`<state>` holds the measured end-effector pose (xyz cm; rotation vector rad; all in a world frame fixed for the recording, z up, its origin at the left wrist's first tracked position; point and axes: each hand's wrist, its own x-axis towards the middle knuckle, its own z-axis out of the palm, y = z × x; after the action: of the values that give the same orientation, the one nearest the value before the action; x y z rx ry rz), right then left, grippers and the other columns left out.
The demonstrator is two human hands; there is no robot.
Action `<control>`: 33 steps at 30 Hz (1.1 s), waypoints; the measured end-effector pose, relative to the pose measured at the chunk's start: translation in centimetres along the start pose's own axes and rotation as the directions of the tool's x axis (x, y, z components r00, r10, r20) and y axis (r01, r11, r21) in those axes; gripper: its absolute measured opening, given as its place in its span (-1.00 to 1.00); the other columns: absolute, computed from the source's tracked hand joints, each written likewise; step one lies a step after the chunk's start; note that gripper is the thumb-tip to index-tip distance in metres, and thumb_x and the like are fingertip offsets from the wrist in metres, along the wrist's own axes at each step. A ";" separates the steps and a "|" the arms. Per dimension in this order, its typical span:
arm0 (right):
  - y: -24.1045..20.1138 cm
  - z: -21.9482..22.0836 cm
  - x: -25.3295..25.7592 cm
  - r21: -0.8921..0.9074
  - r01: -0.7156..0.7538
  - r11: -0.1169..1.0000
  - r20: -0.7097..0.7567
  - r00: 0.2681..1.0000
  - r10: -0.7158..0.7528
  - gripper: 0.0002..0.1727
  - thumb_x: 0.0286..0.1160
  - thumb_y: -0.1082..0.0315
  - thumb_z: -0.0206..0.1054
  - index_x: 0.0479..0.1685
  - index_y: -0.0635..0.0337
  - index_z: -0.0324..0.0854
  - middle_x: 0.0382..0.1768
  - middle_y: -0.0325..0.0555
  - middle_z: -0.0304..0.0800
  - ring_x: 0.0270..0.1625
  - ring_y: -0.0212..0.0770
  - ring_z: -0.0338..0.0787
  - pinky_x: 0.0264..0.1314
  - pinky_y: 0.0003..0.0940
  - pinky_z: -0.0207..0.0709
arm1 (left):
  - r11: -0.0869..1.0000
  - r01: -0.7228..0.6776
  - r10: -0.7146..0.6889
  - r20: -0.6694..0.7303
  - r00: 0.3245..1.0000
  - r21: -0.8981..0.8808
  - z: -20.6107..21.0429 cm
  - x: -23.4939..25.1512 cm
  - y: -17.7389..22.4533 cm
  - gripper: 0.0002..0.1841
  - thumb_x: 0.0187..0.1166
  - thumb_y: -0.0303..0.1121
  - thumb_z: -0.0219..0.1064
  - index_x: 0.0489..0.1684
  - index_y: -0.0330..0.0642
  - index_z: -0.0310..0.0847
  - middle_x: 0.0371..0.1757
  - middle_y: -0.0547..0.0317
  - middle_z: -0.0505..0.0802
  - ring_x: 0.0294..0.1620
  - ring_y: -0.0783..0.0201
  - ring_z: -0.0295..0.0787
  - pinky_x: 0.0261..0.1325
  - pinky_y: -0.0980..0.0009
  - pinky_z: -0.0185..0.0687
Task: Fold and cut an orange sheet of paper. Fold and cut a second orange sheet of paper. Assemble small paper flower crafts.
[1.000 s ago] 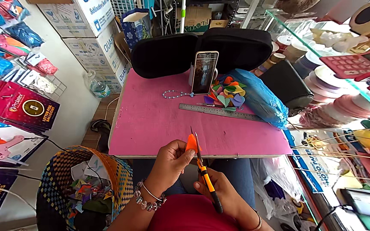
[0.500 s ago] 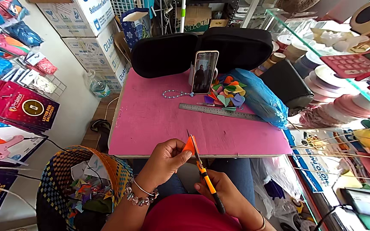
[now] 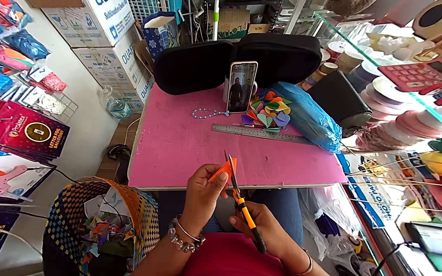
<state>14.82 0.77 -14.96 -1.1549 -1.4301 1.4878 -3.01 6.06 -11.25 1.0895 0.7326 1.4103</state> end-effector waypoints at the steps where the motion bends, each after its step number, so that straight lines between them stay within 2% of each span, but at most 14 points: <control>1: 0.1 0.0 0.0 -0.004 -0.004 1.000 -0.001 1.000 0.004 -0.65 0.41 -0.01 0.54 -0.51 -0.03 0.56 -0.72 -0.52 0.51 -0.68 -0.62 0.49 -0.62 -0.68 0.37 | 1.000 -0.026 0.025 -0.041 0.999 -0.012 0.4 -0.1 -0.4 -0.89 0.68 -0.44 0.31 -0.07 -0.30 0.65 -0.29 0.22 0.84 -0.43 0.48 0.77 -0.38 0.58 0.74; 6: 0.3 -0.1 -0.1 -0.018 -0.042 0.999 -0.020 0.999 0.041 -0.63 0.38 -0.04 0.54 -0.51 -0.03 0.56 -0.72 -0.51 0.51 -0.69 -0.61 0.48 -0.63 -0.67 0.35 | 0.997 -0.058 0.063 -0.100 0.993 0.054 1.1 0.0 -0.4 -0.92 0.67 -0.54 0.25 -0.17 -0.33 0.66 -0.36 0.21 0.82 -0.52 0.50 0.72 -0.48 0.62 0.68; 9: 0.4 -0.1 0.0 -0.005 -0.014 1.000 0.015 1.000 0.014 -0.59 0.37 -0.11 0.53 -0.43 -0.02 0.55 -0.67 -0.53 0.50 -0.65 -0.63 0.45 -0.59 -0.68 0.31 | 0.995 -0.031 0.038 -0.067 0.997 0.093 1.1 0.0 -0.2 -0.94 0.65 -0.54 0.29 -0.18 -0.34 0.67 -0.37 0.21 0.83 -0.54 0.51 0.70 -0.51 0.63 0.66; 13: 0.2 0.2 -0.1 -0.021 0.003 1.000 0.037 0.999 -0.002 -0.53 0.38 -0.21 0.47 -0.27 0.01 0.55 -0.58 -0.55 0.53 -0.56 -0.66 0.49 -0.49 -0.71 0.38 | 0.994 -0.012 0.018 -0.048 0.999 0.110 1.5 -0.5 -0.3 -0.95 0.63 -0.54 0.31 -0.19 -0.32 0.67 -0.39 0.23 0.82 -0.56 0.53 0.70 -0.53 0.65 0.64; 16: 0.4 0.5 -0.2 -0.014 0.026 1.000 0.014 1.000 -0.025 -0.50 0.37 -0.24 0.46 -0.24 0.03 0.56 -0.55 -0.54 0.56 -0.54 -0.66 0.52 -0.47 -0.71 0.42 | 0.995 -0.021 0.026 -0.047 0.999 0.100 1.8 -0.6 -0.3 -0.96 0.62 -0.54 0.31 -0.20 -0.32 0.66 -0.39 0.24 0.82 -0.56 0.54 0.69 -0.53 0.66 0.63; 21: 0.6 0.6 -0.2 -0.019 0.068 0.997 -0.010 0.998 -0.068 -0.51 0.40 -0.24 0.45 -0.28 0.02 0.57 -0.58 -0.56 0.53 -0.58 -0.67 0.48 -0.51 -0.72 0.36 | 0.993 -0.031 0.035 -0.036 0.999 0.116 1.7 -0.6 -0.1 -0.95 0.62 -0.54 0.31 -0.20 -0.32 0.67 -0.39 0.25 0.83 -0.55 0.55 0.70 -0.53 0.67 0.63; 33: 0.7 0.2 -0.4 -0.018 0.066 0.998 -0.014 0.998 -0.067 -0.57 0.43 -0.15 0.49 -0.42 -0.02 0.54 -0.69 -0.55 0.46 -0.67 -0.66 0.41 -0.61 -0.70 0.28 | 0.989 -0.009 0.007 0.014 1.000 0.147 0.9 -0.4 0.7 -0.95 0.62 -0.53 0.32 -0.21 -0.29 0.68 -0.43 0.29 0.81 -0.58 0.58 0.66 -0.55 0.69 0.58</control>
<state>14.77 0.23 -15.59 -1.1156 -1.4602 1.4209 -2.51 5.44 -10.33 1.2156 0.8336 1.3713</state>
